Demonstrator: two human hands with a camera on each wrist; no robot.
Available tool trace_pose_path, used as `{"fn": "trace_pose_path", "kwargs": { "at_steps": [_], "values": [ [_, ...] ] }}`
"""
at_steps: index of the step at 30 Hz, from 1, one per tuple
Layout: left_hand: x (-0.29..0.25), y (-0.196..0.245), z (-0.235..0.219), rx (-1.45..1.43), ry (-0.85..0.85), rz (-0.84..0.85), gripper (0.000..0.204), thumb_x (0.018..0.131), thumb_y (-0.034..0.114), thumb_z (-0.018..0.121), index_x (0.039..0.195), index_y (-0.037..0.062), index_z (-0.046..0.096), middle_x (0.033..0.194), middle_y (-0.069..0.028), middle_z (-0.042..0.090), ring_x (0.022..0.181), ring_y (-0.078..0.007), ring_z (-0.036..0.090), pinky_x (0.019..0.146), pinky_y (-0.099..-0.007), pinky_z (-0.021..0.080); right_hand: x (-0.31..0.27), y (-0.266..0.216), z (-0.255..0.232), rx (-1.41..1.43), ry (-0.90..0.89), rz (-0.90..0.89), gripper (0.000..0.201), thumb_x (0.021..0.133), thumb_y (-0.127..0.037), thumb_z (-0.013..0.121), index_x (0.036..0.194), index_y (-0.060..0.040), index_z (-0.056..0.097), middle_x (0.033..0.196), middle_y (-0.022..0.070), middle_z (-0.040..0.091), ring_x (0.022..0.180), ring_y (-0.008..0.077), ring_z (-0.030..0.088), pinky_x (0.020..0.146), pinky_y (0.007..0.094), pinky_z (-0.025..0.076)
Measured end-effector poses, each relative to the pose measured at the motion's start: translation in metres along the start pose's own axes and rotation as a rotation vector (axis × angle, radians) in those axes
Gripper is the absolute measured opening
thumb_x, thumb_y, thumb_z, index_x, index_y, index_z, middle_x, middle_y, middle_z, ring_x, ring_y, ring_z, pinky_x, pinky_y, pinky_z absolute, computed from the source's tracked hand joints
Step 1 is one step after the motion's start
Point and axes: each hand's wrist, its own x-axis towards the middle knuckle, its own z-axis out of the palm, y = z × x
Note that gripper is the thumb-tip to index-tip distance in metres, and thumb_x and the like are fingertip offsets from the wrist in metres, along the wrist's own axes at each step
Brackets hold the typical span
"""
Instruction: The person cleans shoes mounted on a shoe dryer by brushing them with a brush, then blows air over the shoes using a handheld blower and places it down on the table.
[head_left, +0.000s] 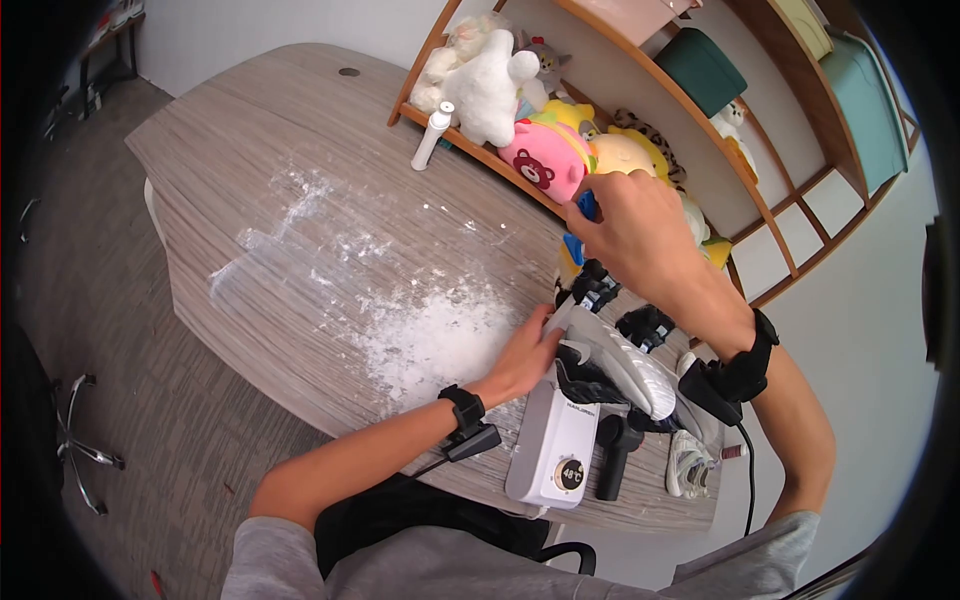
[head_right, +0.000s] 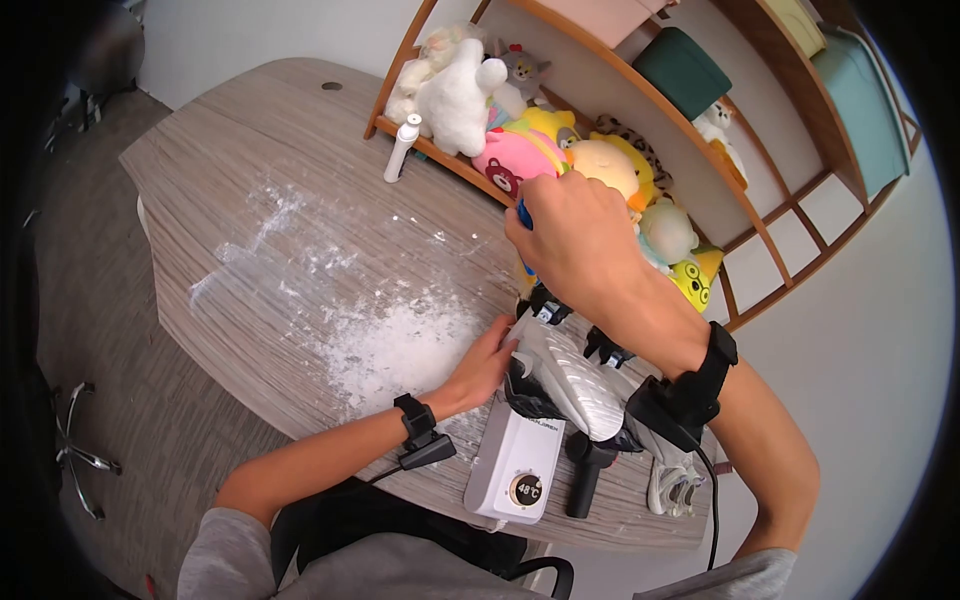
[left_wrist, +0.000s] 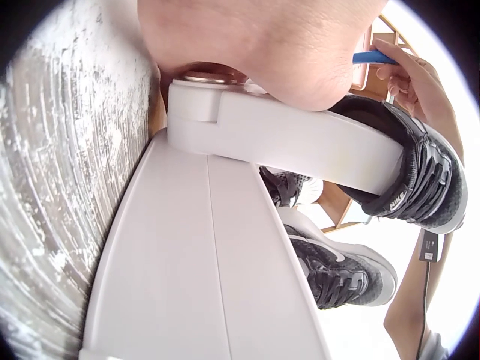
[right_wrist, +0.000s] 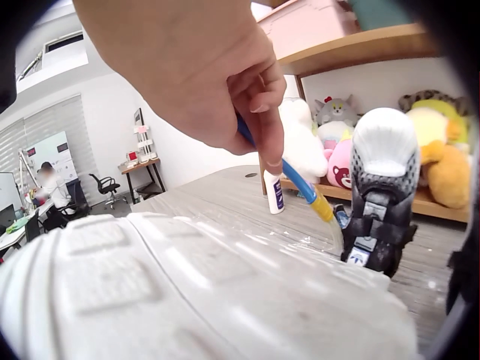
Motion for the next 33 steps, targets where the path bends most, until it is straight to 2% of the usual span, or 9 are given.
{"fn": "trace_pose_path", "kwargs": {
  "at_steps": [7, 9, 15, 16, 18, 21, 22, 24, 33],
  "values": [
    [-0.001, 0.003, 0.0, 0.006, -0.008, -0.008, 0.033, 0.104, 0.015, 0.043, 0.135, 0.0022, 0.045, 0.096, -0.0106, 0.059, 0.074, -0.013, 0.049, 0.064, -0.0302, 0.043, -0.003, 0.004, -0.019, -0.104, 0.163, -0.012, 0.03, 0.089, -0.02, 0.063, 0.076, 0.0065, 0.065, 0.072, 0.0273, 0.063, 0.071, 0.0456, 0.063, 0.071, 0.0511, 0.052],
    [0.003, -0.006, 0.0, 0.001, 0.024, 0.055, 0.044, 0.1, 0.021, 0.049, 0.137, -0.0012, 0.044, 0.098, -0.0237, 0.066, 0.082, -0.0315, 0.066, 0.075, -0.0427, 0.049, -0.004, 0.007, -0.027, -0.131, 0.2, -0.016, 0.03, 0.089, -0.021, 0.063, 0.076, 0.0061, 0.065, 0.072, 0.0272, 0.063, 0.071, 0.0456, 0.063, 0.072, 0.0509, 0.052],
    [0.003, -0.005, -0.001, 0.042, 0.025, 0.019, 0.042, 0.1, 0.021, 0.05, 0.136, 0.0012, 0.046, 0.097, -0.0243, 0.066, 0.084, -0.0347, 0.066, 0.076, -0.0431, 0.048, 0.004, 0.005, -0.053, -0.303, 0.392, 0.01, 0.026, 0.087, -0.022, 0.065, 0.078, 0.0014, 0.068, 0.069, 0.0218, 0.065, 0.071, 0.0423, 0.066, 0.07, 0.0509, 0.053],
    [0.002, -0.005, 0.0, 0.041, 0.02, 0.016, 0.042, 0.1, 0.021, 0.05, 0.136, 0.0012, 0.046, 0.097, -0.0243, 0.066, 0.084, -0.0347, 0.066, 0.076, -0.0431, 0.048, 0.007, 0.005, -0.052, -0.304, 0.389, 0.014, 0.026, 0.087, -0.022, 0.065, 0.078, 0.0014, 0.068, 0.069, 0.0218, 0.065, 0.071, 0.0423, 0.066, 0.07, 0.0509, 0.053],
    [0.003, -0.006, 0.001, -0.015, 0.027, 0.064, 0.03, 0.104, 0.013, 0.045, 0.132, 0.0016, 0.048, 0.101, -0.0114, 0.065, 0.082, -0.0133, 0.055, 0.071, -0.0294, 0.046, 0.013, 0.001, -0.047, -0.161, 0.381, -0.048, 0.026, 0.088, -0.022, 0.064, 0.078, 0.0015, 0.068, 0.071, 0.0222, 0.066, 0.072, 0.0424, 0.066, 0.071, 0.051, 0.053],
    [0.003, -0.005, 0.0, -0.006, 0.025, 0.027, 0.028, 0.104, 0.013, 0.045, 0.131, 0.0018, 0.049, 0.1, -0.0108, 0.065, 0.083, -0.013, 0.055, 0.071, -0.0289, 0.046, 0.02, -0.008, -0.023, -0.08, 0.22, -0.037, 0.026, 0.088, -0.021, 0.063, 0.077, 0.0019, 0.069, 0.072, 0.0251, 0.066, 0.073, 0.0435, 0.066, 0.072, 0.0513, 0.054],
    [0.003, -0.004, 0.0, -0.004, 0.025, 0.028, 0.028, 0.104, 0.013, 0.045, 0.131, 0.0018, 0.049, 0.1, -0.0108, 0.065, 0.083, -0.013, 0.055, 0.071, -0.0289, 0.046, 0.021, -0.012, -0.014, -0.094, 0.18, -0.049, 0.026, 0.087, -0.021, 0.063, 0.076, 0.0022, 0.069, 0.072, 0.0258, 0.066, 0.074, 0.0438, 0.066, 0.072, 0.0514, 0.054],
    [0.003, -0.005, -0.001, 0.02, 0.028, 0.001, 0.038, 0.099, 0.019, 0.051, 0.132, 0.0003, 0.048, 0.107, -0.0261, 0.067, 0.094, -0.0368, 0.067, 0.082, -0.0431, 0.049, 0.025, -0.009, 0.006, -0.101, 0.15, -0.068, 0.025, 0.086, -0.02, 0.063, 0.077, 0.0029, 0.068, 0.074, 0.0259, 0.066, 0.075, 0.0434, 0.067, 0.072, 0.0512, 0.054],
    [0.005, -0.01, 0.002, 0.031, 0.066, 0.116, 0.035, 0.1, 0.016, 0.051, 0.131, 0.0001, 0.048, 0.103, -0.0237, 0.067, 0.081, -0.034, 0.066, 0.072, -0.0425, 0.048, 0.036, 0.01, 0.041, -0.132, 0.014, -0.072, 0.028, 0.086, -0.02, 0.063, 0.077, 0.0058, 0.068, 0.076, 0.0267, 0.067, 0.075, 0.0436, 0.067, 0.075, 0.0489, 0.055]
  ]
}}
